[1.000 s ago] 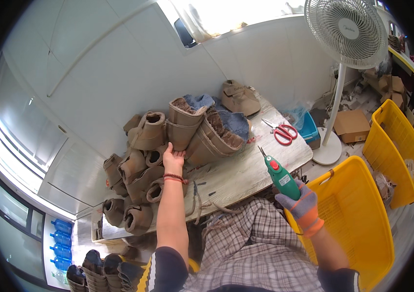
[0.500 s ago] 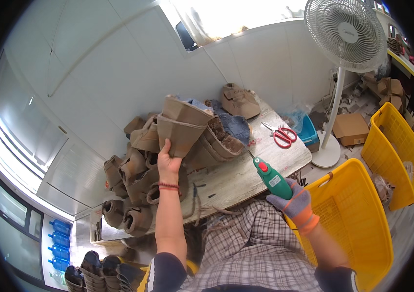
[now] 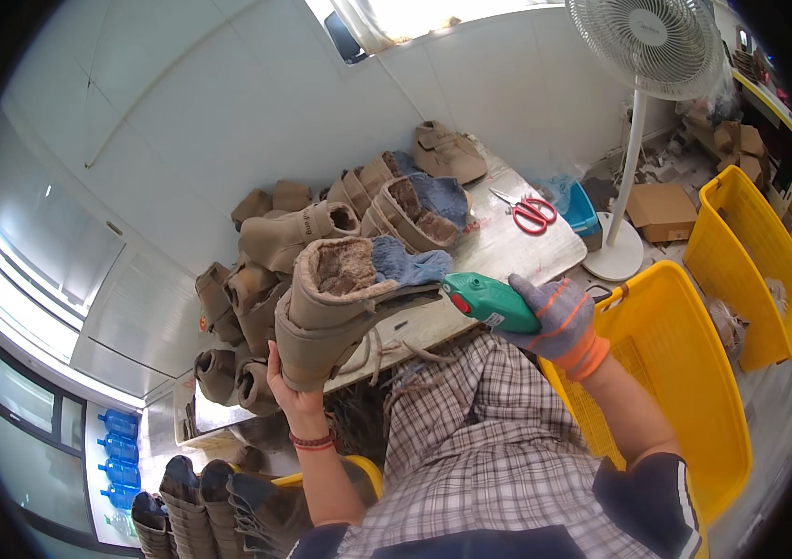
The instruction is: The person uses a green electric trimmer to trim the edges of beige shoe uppers. They pick up each upper from a pile on a table, trim the edges, and place it back on the table.
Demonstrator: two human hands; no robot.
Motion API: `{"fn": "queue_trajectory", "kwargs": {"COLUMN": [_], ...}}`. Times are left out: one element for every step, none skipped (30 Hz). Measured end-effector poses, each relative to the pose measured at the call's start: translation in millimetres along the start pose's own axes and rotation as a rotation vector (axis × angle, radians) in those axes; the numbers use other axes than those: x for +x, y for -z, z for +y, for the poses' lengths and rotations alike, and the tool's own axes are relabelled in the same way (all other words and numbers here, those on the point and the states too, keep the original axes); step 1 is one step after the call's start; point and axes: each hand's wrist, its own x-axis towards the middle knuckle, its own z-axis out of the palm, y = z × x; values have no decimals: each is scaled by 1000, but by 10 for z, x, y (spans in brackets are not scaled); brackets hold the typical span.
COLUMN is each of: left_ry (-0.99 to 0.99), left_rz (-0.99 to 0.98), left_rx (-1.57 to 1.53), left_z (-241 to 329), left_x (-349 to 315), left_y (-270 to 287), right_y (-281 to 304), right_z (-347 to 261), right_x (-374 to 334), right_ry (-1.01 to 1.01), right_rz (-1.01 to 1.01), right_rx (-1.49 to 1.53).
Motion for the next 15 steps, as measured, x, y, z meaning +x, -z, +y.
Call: {"fn": "queue_trajectory", "kwargs": {"left_ry": [5,10,6,3,-4,-5,-6,-7,-4,-1,2,8,14,19,23], "left_rz": [-1,-12,-10,-8,-10,-2,6,15,19,24,28,33,38,46,48], "left_rx": [-26,-51,-48,-44,-37,-35,-33,-29,-23,-17,-11,-18,-24,-30,-37], "left_z": [18,29,37,39,49,49,45,50,53,52,47,39,27,17,3], "left_x": [-45,-61,-83,-104,-114,-122,-126,-132,-136,-137,-130,-120,-109,-108,-105], "left_y": [58,87,111,130,133,135,137,138,149,167,180,186,191,198,199], "right_y": [4,4,6,14,14,24,28,23,3,-6,-10,-8,-6,-11,-15], "right_z": [4,22,29,32,35,25,14,-1,-11,-23,-37,-51,-64,-82,-102], "right_x": [-44,-60,-89,-130,-144,-142,-133,-120,-100,-82,-69,-56,-39,-25,-7], "right_ry": [-1,1,2,1,4,0,1,2,8,10,11,8,5,17,28], "right_rz": [-22,-37,-48,-62,-71,-93,-105,-116,-117,-114,-112,-105,-98,-75,-53], "right_rx": [-6,-17,-24,-32,-40,-50,-63,-74,-87,-84,-82,-64,-45,-33,-20]}}
